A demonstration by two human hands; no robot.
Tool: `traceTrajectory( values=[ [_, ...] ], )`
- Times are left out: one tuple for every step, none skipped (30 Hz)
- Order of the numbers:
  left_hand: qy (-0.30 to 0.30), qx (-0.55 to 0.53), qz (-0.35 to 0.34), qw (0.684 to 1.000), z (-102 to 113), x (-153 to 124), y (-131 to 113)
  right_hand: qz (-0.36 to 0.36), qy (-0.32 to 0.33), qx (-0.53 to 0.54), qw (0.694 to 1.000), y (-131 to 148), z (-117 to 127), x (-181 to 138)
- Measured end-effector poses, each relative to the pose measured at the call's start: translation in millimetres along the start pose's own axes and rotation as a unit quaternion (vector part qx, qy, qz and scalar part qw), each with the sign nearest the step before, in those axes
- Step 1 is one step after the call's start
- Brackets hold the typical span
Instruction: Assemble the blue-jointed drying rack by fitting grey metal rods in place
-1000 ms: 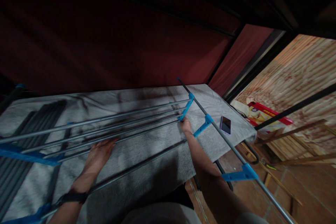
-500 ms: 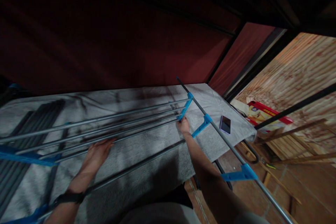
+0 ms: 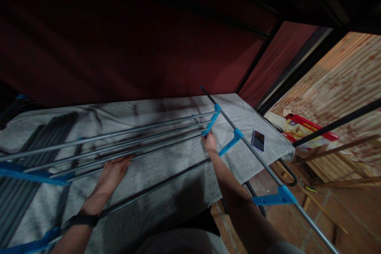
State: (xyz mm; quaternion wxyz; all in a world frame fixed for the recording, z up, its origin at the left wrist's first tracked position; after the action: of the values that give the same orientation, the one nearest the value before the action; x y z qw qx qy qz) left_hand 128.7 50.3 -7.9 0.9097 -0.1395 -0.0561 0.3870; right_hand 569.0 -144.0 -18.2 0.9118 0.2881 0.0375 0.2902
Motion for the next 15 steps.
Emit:
traceTrajectory(
  values=[
    [-0.003, -0.001, -0.001, 1.0, 1, 0, 0, 0.002, -0.001, -0.002, 1.0, 1, 1, -1],
    [-0.005, -0.001, -0.001, 1.0, 1, 0, -1, 0.003, -0.002, -0.004, 1.0, 2, 1, -2],
    [-0.007, -0.002, -0.002, 1.0, 2, -1, -2, 0.005, -0.004, -0.005, 1.0, 4, 2, -3],
    [-0.009, -0.002, -0.002, 1.0, 2, -1, -2, 0.007, -0.006, -0.007, 1.0, 5, 2, -4],
    [-0.012, -0.003, -0.002, 1.0, 2, -2, -3, 0.008, -0.007, -0.009, 1.0, 6, 2, -6],
    [-0.017, -0.004, -0.001, 1.0, 3, -3, -3, 0.008, -0.009, -0.011, 1.0, 7, 2, -7],
    [-0.022, -0.006, 0.001, 1.0, 3, -3, -3, 0.008, -0.011, -0.012, 1.0, 8, 2, -8],
    [-0.026, -0.007, 0.002, 1.0, 3, -3, -3, 0.007, -0.012, -0.013, 1.0, 9, 2, -10],
    [-0.028, -0.008, 0.003, 1.0, 3, -3, -3, 0.006, -0.014, -0.014, 1.0, 10, 1, -10],
    [-0.027, -0.009, 0.002, 1.0, 3, -2, -3, 0.005, -0.016, -0.014, 1.0, 10, 1, -11],
    [-0.026, -0.011, 0.001, 1.0, 2, -1, -4, 0.004, -0.019, -0.014, 1.0, 10, 1, -12],
    [-0.027, -0.012, 0.001, 1.0, 2, 0, -5, 0.003, -0.02, -0.013, 1.0, 10, 0, -12],
    [-0.031, -0.012, 0.003, 0.999, 2, 0, -7, 0.002, -0.022, -0.012, 1.0, 10, 0, -12],
    [-0.039, -0.012, 0.007, 0.999, 4, -1, -10, 0.002, -0.022, -0.01, 1.0, 10, 0, -12],
    [-0.053, -0.012, 0.011, 0.998, 6, -4, -13, 0.003, -0.023, -0.008, 1.0, 9, 0, -12]
  ],
)
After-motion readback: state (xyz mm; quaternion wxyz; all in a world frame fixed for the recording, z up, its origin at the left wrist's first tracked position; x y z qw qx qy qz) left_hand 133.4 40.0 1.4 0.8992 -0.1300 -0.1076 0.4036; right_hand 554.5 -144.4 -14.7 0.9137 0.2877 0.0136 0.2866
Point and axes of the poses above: each hand's wrist, its own x-axis towards the middle knuckle, its own z-axis out of the back of the hand, y = z × x, the point moved 8 cm from there along x, towards the middle knuckle
